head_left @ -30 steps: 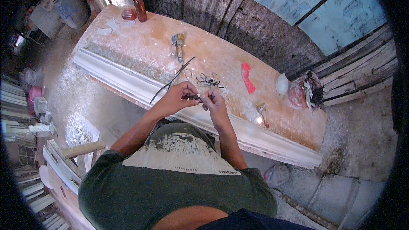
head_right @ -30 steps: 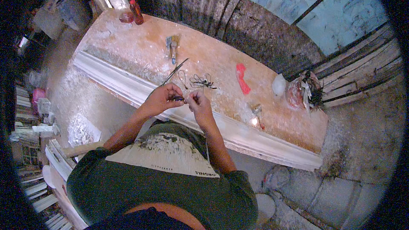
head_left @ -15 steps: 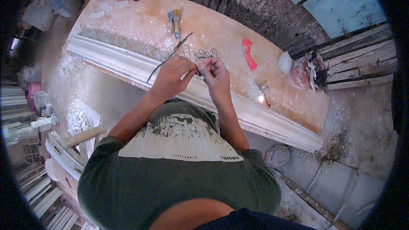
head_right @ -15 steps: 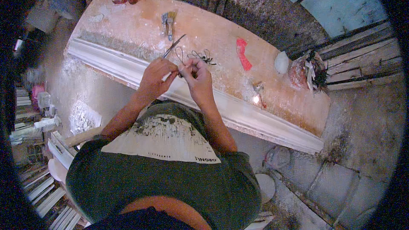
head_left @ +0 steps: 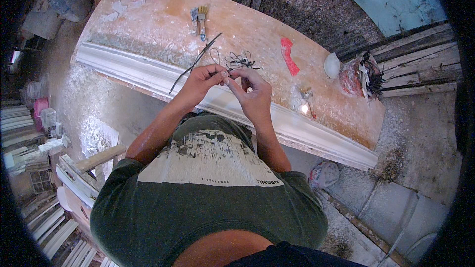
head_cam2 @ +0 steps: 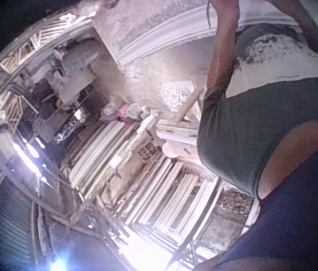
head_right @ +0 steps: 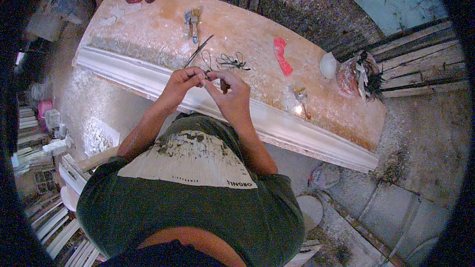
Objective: The person stands at a workbench and repeatedly picks up thin black wires, twists them together, and ties them into small bundles. The person handles the wires one at a time, placing the finished bundles on the table.
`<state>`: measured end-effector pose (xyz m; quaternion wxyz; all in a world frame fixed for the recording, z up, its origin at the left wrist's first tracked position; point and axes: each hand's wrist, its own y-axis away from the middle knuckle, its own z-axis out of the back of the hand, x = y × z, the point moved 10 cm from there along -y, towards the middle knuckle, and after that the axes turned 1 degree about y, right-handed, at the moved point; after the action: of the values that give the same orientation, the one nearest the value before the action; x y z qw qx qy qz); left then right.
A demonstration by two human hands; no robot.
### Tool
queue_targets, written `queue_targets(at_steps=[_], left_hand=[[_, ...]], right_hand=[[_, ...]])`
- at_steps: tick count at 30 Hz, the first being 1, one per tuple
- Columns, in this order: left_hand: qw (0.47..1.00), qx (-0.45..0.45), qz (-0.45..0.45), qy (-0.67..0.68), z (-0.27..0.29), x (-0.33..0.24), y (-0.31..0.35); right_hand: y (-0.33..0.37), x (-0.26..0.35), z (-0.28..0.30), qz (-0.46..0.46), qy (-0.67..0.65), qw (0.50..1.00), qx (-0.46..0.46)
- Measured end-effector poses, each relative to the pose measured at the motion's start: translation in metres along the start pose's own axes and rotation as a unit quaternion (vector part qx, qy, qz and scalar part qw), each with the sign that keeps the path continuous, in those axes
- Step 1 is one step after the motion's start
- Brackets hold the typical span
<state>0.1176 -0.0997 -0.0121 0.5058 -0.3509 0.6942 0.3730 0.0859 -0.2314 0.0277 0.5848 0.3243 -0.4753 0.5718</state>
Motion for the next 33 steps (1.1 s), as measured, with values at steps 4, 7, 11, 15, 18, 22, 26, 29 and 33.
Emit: queue_targets(at_steps=[4, 7, 11, 15, 18, 22, 26, 29, 33], left_hand=[[0.999, 0.028, -0.007, -0.037, 0.001, 0.002, -0.004], [0.998, 0.023, -0.020, -0.063, 0.001, -0.002, -0.002], [0.984, 0.012, -0.079, -0.159, 0.001, -0.012, 0.001], [0.975, -0.009, -0.075, -0.210, 0.002, -0.010, -0.001], [0.967, -0.021, -0.074, -0.245, 0.000, -0.016, 0.000], [0.977, -0.063, -0.105, -0.176, 0.003, -0.023, 0.006], [0.983, -0.093, -0.103, -0.121, 0.011, -0.027, 0.013], [0.983, -0.118, -0.076, -0.121, 0.024, -0.014, 0.008], [0.974, -0.137, -0.054, -0.170, 0.025, -0.028, 0.004]], right_hand=[[0.002, -0.014, 0.001, -0.022, -0.042, 0.999, -0.026], [0.002, -0.018, 0.002, -0.035, -0.024, 0.999, -0.014], [0.003, -0.029, 0.010, -0.068, 0.023, 0.997, -0.033], [0.005, -0.046, -0.001, -0.099, -0.092, 0.991, -0.020], [0.007, -0.052, -0.008, -0.153, -0.202, 0.967, -0.006], [0.009, -0.045, -0.005, -0.155, -0.230, 0.961, -0.011], [0.010, -0.037, -0.007, -0.137, -0.180, 0.974, 0.013], [0.008, -0.030, -0.007, -0.113, -0.170, 0.979, 0.009], [0.006, -0.034, -0.005, -0.123, -0.150, 0.981, 0.006]])
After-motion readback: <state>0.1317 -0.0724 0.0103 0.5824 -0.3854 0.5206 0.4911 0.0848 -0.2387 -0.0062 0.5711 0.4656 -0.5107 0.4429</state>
